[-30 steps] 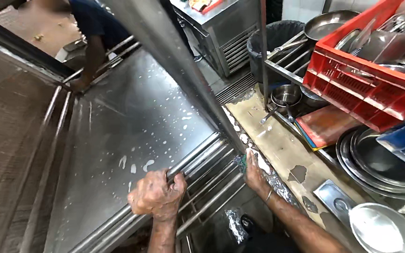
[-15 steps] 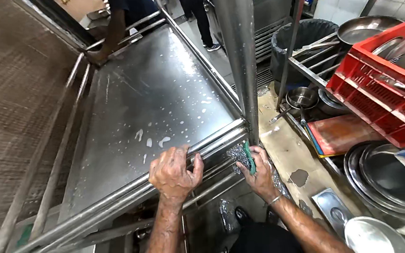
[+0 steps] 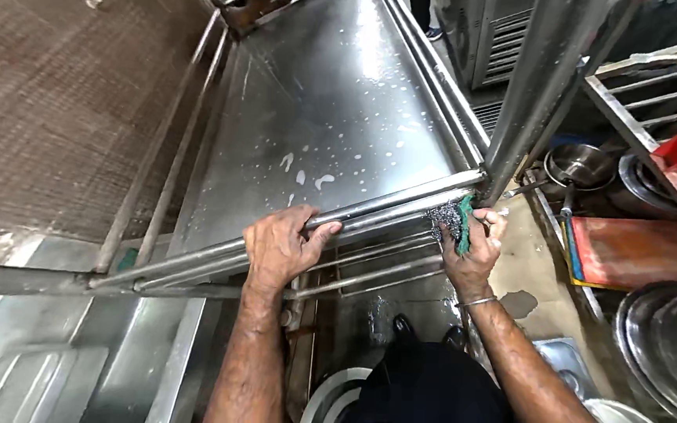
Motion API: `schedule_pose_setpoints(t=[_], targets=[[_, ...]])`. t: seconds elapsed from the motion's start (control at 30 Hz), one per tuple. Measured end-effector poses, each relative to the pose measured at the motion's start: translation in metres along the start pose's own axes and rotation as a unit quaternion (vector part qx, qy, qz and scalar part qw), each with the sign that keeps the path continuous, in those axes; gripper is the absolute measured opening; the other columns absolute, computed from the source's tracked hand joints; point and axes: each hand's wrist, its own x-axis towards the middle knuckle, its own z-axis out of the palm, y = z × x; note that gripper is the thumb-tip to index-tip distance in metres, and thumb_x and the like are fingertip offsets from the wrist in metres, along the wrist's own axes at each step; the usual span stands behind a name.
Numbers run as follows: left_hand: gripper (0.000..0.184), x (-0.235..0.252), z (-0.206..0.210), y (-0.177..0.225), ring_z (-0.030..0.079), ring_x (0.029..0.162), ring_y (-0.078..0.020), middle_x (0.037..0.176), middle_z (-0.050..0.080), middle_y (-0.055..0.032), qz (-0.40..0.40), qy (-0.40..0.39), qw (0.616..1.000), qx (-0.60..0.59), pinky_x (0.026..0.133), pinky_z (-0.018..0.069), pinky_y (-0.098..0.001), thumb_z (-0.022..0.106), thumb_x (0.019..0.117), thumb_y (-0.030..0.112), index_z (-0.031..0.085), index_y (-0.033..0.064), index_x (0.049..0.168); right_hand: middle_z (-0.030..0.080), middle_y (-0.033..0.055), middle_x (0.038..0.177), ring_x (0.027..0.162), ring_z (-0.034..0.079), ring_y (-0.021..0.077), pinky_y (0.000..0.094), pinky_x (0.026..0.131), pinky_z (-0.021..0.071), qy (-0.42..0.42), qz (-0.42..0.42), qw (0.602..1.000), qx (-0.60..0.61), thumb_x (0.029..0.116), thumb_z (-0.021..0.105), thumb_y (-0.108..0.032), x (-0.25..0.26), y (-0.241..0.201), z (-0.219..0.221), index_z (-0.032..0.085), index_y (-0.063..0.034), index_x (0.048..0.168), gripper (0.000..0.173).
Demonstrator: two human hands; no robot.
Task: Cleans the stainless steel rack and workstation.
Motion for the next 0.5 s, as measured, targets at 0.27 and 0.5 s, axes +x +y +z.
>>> schedule_pose_setpoints(t=[0.27,0.5], targets=[[0.073,0.004,0.011,0.006,0.066,0.065,-0.0300,0.074,0.068,-0.0091,0.002,0.056,0.998,0.017,0.054,0.0459,-0.0511,0.037,0.0944,0.074,0.072,0.0107,0.085,0.059,0.0208,0.122,0.115,0.059,0.0271,0.0360,0.098,0.0505,-0.005,-0.016,1.000,0.007,0.0855,0.082,-0.019,-0.002,-0.002,0.010,0.073,0.0019,0.111,0.034],[0.069,0.001,0.025,0.000,0.068,0.072,-0.0269,0.082,0.073,-0.0084,0.023,0.134,0.991,0.011,0.062,0.0477,-0.0483,0.042,0.0942,0.071,0.076,0.0108,0.091,0.064,0.0230,0.115,0.076,0.070,0.0285,0.0407,0.053,0.0586,-0.167,-0.088,0.980,0.063,0.0700,0.079,-0.010,-0.041,-0.087,0.061,0.076,-0.0079,0.114,0.044]])
